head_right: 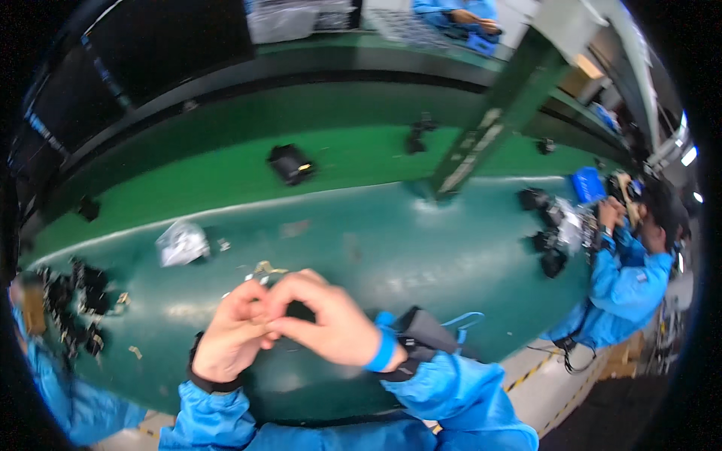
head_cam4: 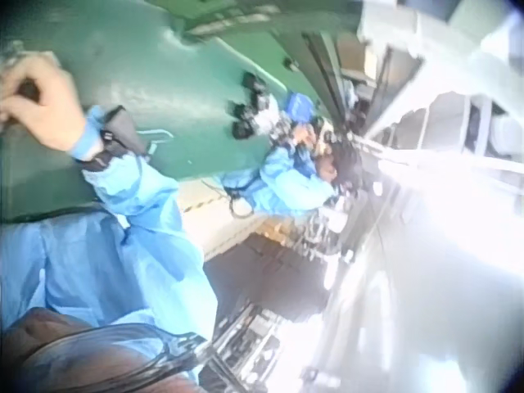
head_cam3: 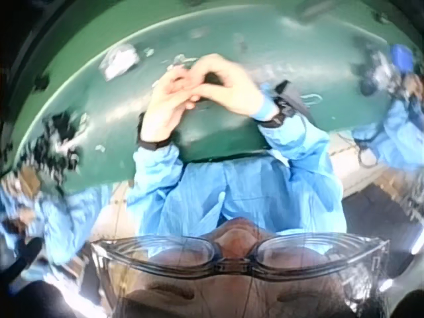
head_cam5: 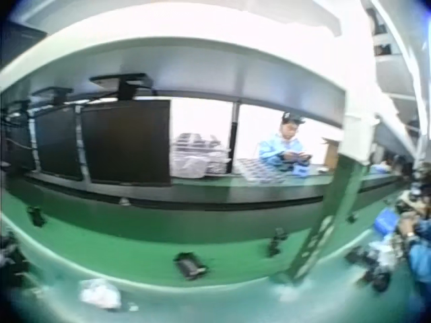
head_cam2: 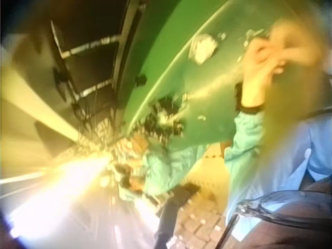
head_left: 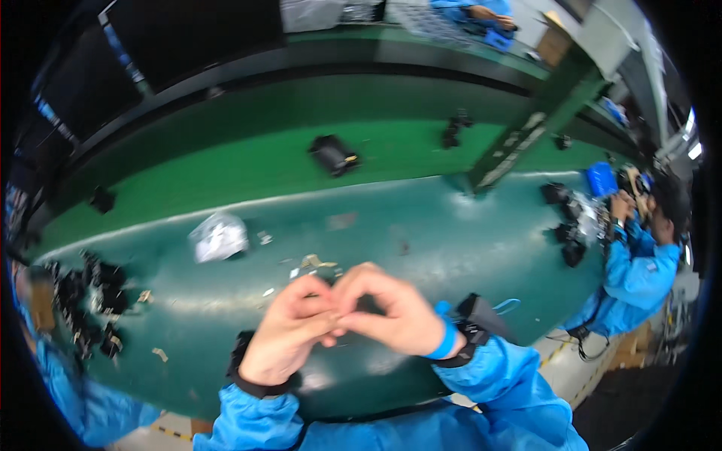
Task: Assembling small black plastic electronic housing components by inserting and routing yellow wires.
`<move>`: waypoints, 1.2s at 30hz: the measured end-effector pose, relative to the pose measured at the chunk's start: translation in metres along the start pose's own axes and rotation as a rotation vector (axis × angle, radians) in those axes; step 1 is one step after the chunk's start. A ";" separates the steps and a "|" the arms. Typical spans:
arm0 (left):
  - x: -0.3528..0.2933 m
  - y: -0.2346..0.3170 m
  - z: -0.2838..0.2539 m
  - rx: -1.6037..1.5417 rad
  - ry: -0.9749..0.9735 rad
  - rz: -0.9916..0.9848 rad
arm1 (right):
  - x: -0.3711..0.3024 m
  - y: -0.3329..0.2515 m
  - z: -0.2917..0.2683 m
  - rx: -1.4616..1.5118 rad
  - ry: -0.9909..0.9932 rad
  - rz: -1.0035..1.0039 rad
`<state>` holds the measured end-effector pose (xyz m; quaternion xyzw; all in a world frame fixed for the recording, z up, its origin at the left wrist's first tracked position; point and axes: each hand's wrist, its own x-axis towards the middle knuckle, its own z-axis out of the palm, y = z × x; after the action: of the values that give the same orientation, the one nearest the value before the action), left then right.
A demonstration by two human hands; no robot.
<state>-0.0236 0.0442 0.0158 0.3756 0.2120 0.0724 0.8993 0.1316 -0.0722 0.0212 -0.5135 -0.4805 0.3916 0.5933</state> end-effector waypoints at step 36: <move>0.008 -0.027 0.029 0.678 0.462 0.491 | -0.012 0.014 -0.004 -0.120 0.202 0.064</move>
<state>-0.0044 0.0092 0.0120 0.6608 0.3230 0.2911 0.6118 0.1332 -0.0819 0.0055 -0.6000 -0.4241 0.3272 0.5942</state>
